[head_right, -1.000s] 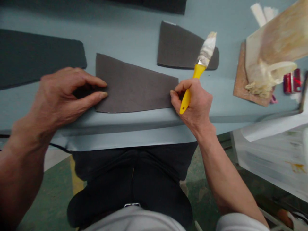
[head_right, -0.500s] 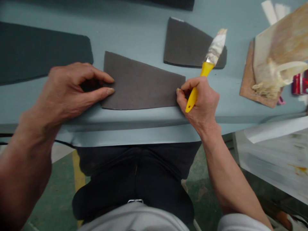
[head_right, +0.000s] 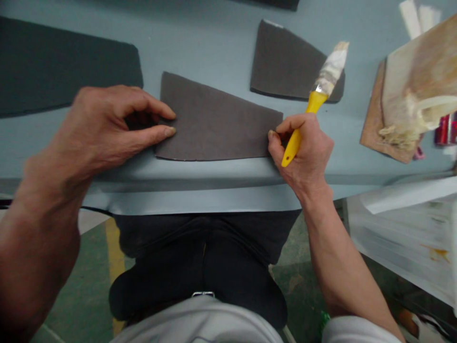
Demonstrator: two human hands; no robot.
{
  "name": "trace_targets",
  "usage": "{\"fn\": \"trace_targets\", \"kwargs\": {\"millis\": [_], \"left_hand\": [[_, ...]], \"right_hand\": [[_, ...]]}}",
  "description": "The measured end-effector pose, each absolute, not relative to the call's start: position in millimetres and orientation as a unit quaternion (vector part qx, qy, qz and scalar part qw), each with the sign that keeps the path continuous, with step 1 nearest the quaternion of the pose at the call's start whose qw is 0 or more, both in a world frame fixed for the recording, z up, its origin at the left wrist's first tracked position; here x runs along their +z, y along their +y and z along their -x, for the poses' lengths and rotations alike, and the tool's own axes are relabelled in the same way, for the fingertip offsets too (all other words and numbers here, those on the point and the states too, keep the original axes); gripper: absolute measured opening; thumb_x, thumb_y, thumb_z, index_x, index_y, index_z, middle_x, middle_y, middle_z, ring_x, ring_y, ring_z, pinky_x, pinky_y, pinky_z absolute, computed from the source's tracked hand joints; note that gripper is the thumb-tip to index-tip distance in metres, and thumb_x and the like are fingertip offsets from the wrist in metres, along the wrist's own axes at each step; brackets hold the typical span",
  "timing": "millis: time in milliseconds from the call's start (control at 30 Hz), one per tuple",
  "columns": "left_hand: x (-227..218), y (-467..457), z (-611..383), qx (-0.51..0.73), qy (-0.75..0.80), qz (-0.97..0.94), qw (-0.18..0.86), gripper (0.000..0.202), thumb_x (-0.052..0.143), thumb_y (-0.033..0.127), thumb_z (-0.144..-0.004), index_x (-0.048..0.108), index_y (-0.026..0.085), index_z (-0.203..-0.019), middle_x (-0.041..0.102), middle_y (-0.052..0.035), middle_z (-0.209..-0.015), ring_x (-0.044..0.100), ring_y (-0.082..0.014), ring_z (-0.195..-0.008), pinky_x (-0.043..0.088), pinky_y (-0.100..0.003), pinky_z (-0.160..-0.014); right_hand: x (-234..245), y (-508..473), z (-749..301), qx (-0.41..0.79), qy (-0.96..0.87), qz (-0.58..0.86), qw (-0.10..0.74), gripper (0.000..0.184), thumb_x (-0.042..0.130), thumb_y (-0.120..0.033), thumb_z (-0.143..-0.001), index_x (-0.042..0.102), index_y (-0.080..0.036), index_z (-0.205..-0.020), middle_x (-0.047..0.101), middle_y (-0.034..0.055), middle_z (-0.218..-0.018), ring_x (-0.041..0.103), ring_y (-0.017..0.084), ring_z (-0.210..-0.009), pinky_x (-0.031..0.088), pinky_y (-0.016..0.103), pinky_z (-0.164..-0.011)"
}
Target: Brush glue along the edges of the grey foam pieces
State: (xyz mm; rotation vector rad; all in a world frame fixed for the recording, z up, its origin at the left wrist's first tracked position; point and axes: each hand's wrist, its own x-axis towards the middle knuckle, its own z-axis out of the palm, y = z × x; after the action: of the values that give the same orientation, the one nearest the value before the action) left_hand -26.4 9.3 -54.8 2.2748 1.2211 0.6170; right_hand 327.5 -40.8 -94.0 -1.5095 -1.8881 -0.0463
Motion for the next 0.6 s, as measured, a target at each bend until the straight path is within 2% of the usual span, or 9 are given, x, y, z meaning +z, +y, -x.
{"fn": "trace_targets", "kwargs": {"millis": [267,600], "left_hand": [[-53.2,9.0,26.2,0.207,0.457,-0.833,0.233,0.045,0.055,0.055,-0.102,0.079,0.020,-0.114,0.075,-0.0005,-0.099,0.065,-0.0158,-0.084,0.053,-0.037,-0.089],[-59.2,9.7,30.6,0.179,0.440,-0.862,0.179,0.049,0.046,0.057,-0.107,0.076,0.021,-0.120,0.073,-0.0014,-0.107,0.067,-0.0204,-0.101,0.052,-0.042,-0.100]], "right_hand": [[-95.3,-40.3,-327.7,-0.046,-0.735,0.579,0.349,0.014,0.073,-0.035,-0.089,0.061,-0.030,-0.094,0.063,-0.0031,-0.074,0.061,0.018,-0.061,0.050,0.034,-0.059],[-97.7,-41.5,-332.1,-0.047,-0.727,0.599,0.332,0.018,0.075,-0.039,-0.092,0.060,-0.029,-0.095,0.066,0.0004,-0.079,0.064,0.018,-0.065,0.052,0.036,-0.064]]}}
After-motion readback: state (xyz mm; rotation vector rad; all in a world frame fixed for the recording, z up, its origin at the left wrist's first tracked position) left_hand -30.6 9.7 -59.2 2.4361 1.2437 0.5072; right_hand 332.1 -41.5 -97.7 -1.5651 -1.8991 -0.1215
